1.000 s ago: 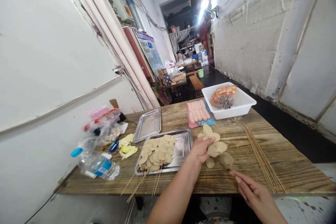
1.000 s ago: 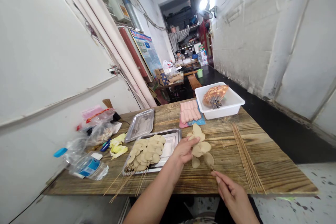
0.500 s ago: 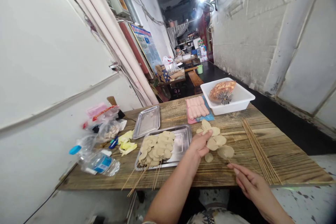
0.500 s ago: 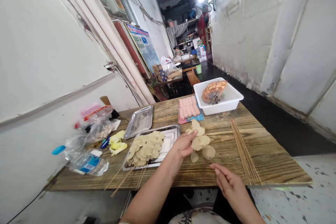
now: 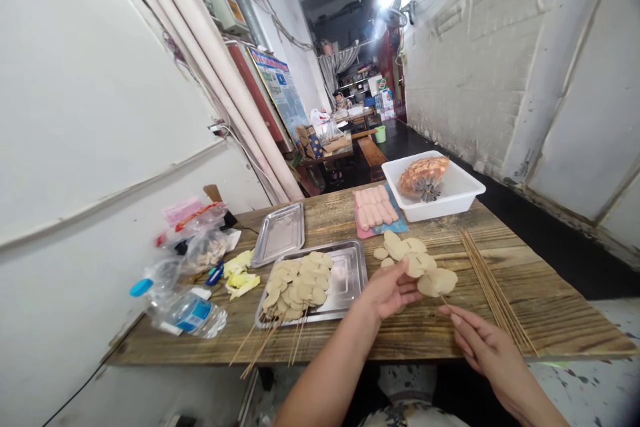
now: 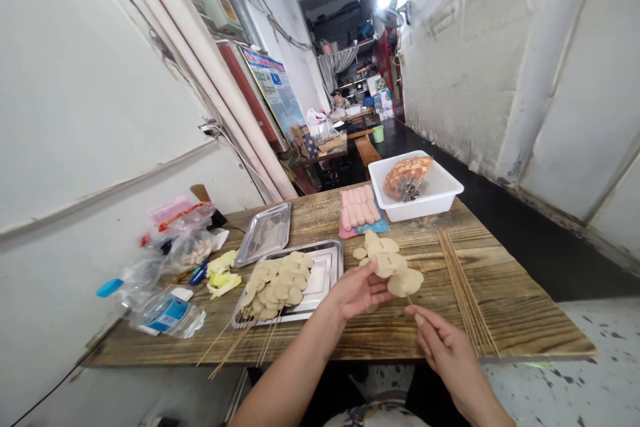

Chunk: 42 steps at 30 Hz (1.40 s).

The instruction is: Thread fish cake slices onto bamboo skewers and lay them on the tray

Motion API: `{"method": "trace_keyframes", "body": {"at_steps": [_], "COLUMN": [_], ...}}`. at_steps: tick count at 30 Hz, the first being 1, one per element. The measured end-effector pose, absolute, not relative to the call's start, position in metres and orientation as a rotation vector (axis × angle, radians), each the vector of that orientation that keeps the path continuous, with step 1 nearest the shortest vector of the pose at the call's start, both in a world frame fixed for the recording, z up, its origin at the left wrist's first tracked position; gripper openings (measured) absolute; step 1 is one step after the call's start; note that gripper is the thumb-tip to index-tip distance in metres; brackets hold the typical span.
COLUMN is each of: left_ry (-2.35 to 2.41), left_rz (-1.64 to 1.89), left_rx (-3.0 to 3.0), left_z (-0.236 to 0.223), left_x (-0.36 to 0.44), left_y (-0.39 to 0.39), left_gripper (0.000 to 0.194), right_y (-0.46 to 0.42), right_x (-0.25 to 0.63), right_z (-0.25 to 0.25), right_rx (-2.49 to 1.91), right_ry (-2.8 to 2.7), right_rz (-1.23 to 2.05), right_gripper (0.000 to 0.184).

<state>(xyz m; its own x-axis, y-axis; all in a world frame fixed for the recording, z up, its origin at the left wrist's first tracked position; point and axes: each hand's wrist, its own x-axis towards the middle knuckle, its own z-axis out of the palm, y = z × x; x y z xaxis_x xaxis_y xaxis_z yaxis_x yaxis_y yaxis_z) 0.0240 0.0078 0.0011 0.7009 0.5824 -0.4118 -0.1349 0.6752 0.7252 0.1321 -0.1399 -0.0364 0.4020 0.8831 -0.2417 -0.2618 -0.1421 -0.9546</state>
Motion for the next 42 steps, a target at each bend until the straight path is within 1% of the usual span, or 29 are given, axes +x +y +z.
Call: {"method": "trace_keyframes", "body": {"at_steps": [2, 6, 10, 14, 17, 22, 25, 28, 31, 34, 39, 42], "left_ry": [0.682, 0.786, 0.836, 0.852, 0.864, 0.719, 0.624, 0.558, 0.578, 0.634, 0.699, 0.718], "left_rz": [0.408, 0.513, 0.554, 0.582, 0.621, 0.653, 0.632, 0.658, 0.665, 0.695, 0.774, 0.806], "left_rx": [0.789, 0.85, 0.868, 0.896, 0.883, 0.775, 0.691, 0.621, 0.467, 0.332, 0.355, 0.388], "left_z": [-0.001, -0.002, -0.002, -0.002, -0.004, -0.007, -0.008, -0.007, -0.003, 0.0, -0.002, -0.003], "left_x": [0.024, 0.027, 0.029, 0.029, 0.029, 0.028, 0.027, 0.029, 0.031, 0.032, 0.03, 0.03], "left_y": [0.002, -0.002, -0.003, -0.006, -0.008, -0.007, -0.006, -0.003, 0.001, 0.006, 0.008, 0.007], "left_gripper": [0.043, 0.037, 0.039, 0.041, 0.04, 0.04, 0.035, 0.033, 0.036, 0.038, 0.028, 0.02], "right_y": [-0.139, -0.139, -0.138, -0.138, -0.139, -0.14, -0.14, -0.142, -0.144, -0.145, -0.148, -0.149], "right_x": [0.133, 0.133, 0.132, 0.132, 0.133, 0.13, 0.128, 0.126, 0.126, 0.126, 0.124, 0.124], "right_z": [-0.041, -0.049, -0.052, -0.055, -0.057, -0.048, -0.041, -0.04, -0.043, -0.046, -0.052, -0.056], "right_rx": [-1.354, -1.367, -1.416, -1.434, -1.426, -1.406, -1.401, -1.381, -1.364, -1.363, -1.374, -1.341], "right_ry": [-0.597, -0.583, -0.64, -0.677, -0.694, -0.684, -0.66, -0.634, -0.611, -0.609, -0.619, -0.629], "right_rz": [1.106, 1.084, 1.019, 1.004, 0.999, 1.021, 1.052, 1.069, 1.078, 1.085, 1.128, 1.143], "right_gripper": [0.057, 0.051, 0.05, 0.052, 0.05, 0.053, 0.054, 0.049, 0.044, 0.043, 0.043, 0.04]}}
